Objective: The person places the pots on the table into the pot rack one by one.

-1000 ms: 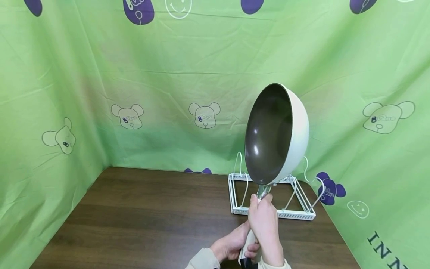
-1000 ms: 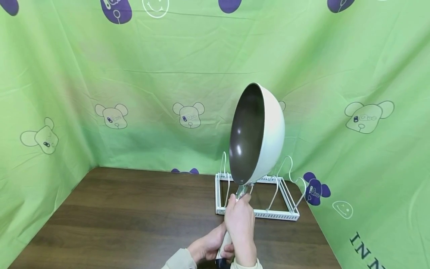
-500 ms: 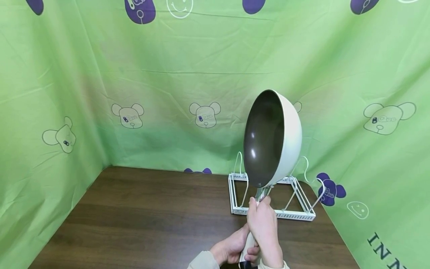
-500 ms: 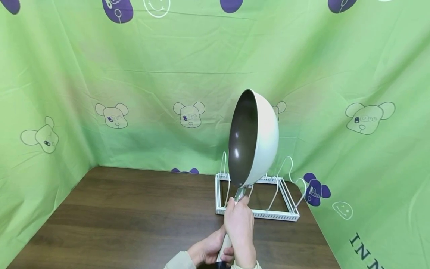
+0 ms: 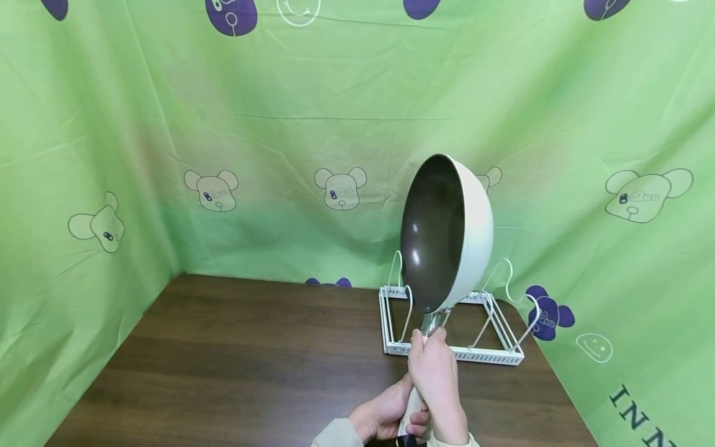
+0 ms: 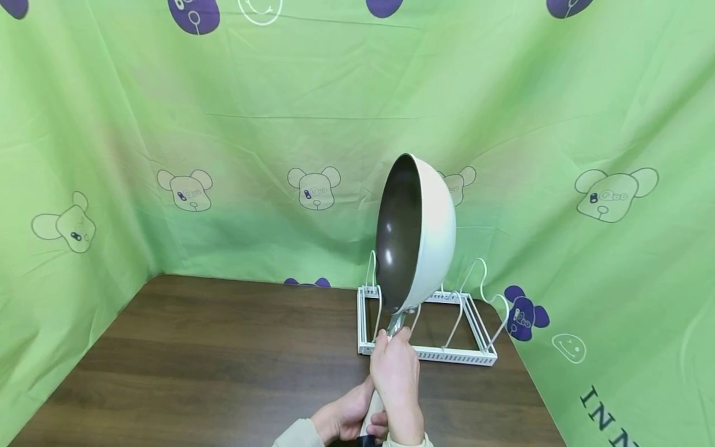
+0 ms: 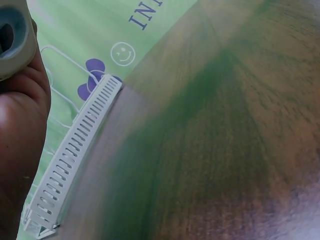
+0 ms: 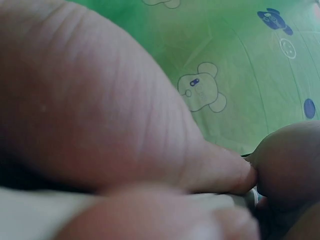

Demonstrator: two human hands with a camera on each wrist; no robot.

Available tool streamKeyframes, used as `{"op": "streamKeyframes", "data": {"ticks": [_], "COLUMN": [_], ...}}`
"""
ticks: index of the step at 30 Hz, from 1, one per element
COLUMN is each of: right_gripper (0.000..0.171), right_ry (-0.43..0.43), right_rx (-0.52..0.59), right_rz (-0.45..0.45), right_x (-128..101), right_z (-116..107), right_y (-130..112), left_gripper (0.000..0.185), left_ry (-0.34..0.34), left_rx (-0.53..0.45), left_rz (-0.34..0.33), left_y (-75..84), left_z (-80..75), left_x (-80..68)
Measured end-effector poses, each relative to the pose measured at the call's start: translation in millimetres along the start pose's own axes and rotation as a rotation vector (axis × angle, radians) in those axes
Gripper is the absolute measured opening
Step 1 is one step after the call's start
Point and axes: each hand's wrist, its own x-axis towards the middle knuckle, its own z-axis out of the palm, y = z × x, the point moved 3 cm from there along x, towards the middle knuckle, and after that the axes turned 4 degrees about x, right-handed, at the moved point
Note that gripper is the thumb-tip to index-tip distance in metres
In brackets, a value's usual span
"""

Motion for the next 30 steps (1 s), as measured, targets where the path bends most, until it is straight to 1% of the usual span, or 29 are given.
{"op": "streamKeyframes", "data": {"ticks": [2,8,12,17,21,25,28,30], "right_gripper": [0.026,0.026,0.024,0.025,0.026,0.026,0.026,0.026], "right_ry": [-0.003,-0.009,-0.002,-0.012,-0.022,-0.027,-0.028,-0.026], "right_rx": [-0.002,-0.008,-0.012,-0.020,-0.025,-0.028,-0.032,-0.032], "right_rz": [-0.004,-0.014,-0.017,-0.015,-0.015,-0.014,-0.016,-0.017], "right_x": [0,-1,-1,-1,-2,-3,-4,-4], "right_z": [1,3,4,5,7,9,10,11], "right_y": [0,1,2,2,3,4,5,5], "left_gripper": [0.066,0.067,0.067,0.066,0.068,0.070,0.069,0.067], "left_ry": [-0.003,-0.015,-0.020,-0.014,-0.009,0.019,0.028,0.020], "left_rx": [-0.008,0.000,-0.006,-0.011,-0.016,-0.019,-0.019,-0.032], "left_rz": [0.000,0.029,0.031,0.035,0.026,0.000,0.023,0.044], "left_y": [-1.0,-3.7,-5.2,-7.7,-11.9,-17.2,-18.6,-18.1], "left_z": [-0.5,-1.9,-2.7,-2.5,-3.7,-6.9,-7.3,-6.1], "left_x": [0.1,-0.1,0.0,0.4,1.6,3.2,3.5,2.7]}}
